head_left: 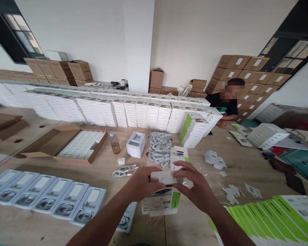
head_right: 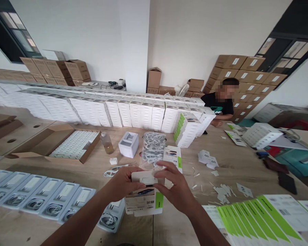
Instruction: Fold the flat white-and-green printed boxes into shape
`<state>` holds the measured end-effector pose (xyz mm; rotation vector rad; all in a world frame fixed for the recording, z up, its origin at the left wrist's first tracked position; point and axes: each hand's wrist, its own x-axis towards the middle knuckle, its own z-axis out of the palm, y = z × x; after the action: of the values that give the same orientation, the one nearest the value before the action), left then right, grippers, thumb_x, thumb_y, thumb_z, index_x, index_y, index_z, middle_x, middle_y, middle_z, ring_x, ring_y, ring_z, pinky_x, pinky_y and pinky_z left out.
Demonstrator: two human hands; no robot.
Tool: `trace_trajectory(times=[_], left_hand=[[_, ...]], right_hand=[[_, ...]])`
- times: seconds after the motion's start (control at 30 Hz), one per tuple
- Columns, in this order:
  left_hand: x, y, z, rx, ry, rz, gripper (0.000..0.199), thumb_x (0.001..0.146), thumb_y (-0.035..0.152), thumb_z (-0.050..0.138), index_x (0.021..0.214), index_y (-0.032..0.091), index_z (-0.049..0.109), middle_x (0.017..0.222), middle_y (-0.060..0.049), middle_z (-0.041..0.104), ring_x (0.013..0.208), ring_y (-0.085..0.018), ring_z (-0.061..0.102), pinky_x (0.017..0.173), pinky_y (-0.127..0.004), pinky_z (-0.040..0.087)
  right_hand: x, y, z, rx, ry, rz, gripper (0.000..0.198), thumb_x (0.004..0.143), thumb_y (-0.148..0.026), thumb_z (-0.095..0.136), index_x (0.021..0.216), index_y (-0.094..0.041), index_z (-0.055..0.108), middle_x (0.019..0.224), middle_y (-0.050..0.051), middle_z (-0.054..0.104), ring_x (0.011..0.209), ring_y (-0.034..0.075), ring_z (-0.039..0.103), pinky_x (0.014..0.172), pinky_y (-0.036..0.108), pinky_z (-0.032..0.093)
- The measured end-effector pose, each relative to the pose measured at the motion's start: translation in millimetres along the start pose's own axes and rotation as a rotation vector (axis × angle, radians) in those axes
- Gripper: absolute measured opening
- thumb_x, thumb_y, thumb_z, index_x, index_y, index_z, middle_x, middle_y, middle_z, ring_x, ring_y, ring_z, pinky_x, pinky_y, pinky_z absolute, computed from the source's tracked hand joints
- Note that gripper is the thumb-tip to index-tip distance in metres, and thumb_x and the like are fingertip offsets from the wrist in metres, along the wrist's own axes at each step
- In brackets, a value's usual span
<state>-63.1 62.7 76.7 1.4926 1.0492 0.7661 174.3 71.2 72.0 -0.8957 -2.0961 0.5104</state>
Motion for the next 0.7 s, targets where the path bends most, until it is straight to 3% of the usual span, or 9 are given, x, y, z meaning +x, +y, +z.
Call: trace_trajectory(times=[0.1,0.23,0.37,0.57,0.7], left_hand=[[-2.0,-0.3,0.8,0.03,-0.007,0.0,0.027,0.074,0.028,0.069,0.099,0.017,0.069,0.068,0.002,0.059,0.057,-0.011,0.045,0.052,-0.022,0.033],[-3.7,0.5,1.4,0.085,0.015,0.038,0.028,0.074,0.028,0.069,0.1,0.019,0.07,0.068,0.003,0.06,0.058,-0.01,0.045,0.052,-0.021,0.032],[-6.2,3.0,2.7,0.161,0.061,0.093,0.028,0.075,0.029,0.069,0.102,0.021,0.071,0.069,0.003,0.062,0.058,-0.011,0.046,0.052,-0.021,0.035],[-8.7,10.7,2.2,0.275,0.113,0.205,0.027,0.083,0.025,0.061,0.108,0.025,0.07,0.084,0.001,0.073,0.07,-0.014,0.061,0.067,-0.023,0.044],[-7.3,12.4,3.0,0.279,0.133,0.259,0.028,0.086,0.022,0.056,0.11,0.027,0.07,0.093,0.002,0.074,0.076,-0.014,0.064,0.073,-0.023,0.046]], right_hand=[[-1.5,-1.4,-6.1,0.088,-0.077,0.042,0.025,0.079,-0.023,0.073,0.101,-0.027,0.063,0.123,0.006,0.058,0.113,0.02,0.057,0.095,0.032,0.048],[-1.7,-4.7,-3.5,0.076,0.02,0.087,0.011,0.081,-0.021,0.071,0.088,-0.025,0.062,0.105,0.003,0.065,0.097,0.016,0.063,0.082,0.025,0.05],[-0.6,-7.4,0.6,0.079,0.054,0.103,0.01,0.081,-0.021,0.071,0.087,-0.024,0.064,0.095,0.002,0.067,0.089,0.015,0.063,0.076,0.024,0.049],[0.1,-11.4,3.6,0.115,0.116,0.116,0.007,0.081,-0.019,0.071,0.083,-0.024,0.067,0.086,0.001,0.068,0.082,0.015,0.063,0.072,0.024,0.049],[1.3,-14.2,9.4,0.15,0.153,0.257,0.013,0.079,-0.023,0.073,0.072,-0.022,0.062,0.073,-0.001,0.062,0.067,0.013,0.057,0.062,0.024,0.046]])
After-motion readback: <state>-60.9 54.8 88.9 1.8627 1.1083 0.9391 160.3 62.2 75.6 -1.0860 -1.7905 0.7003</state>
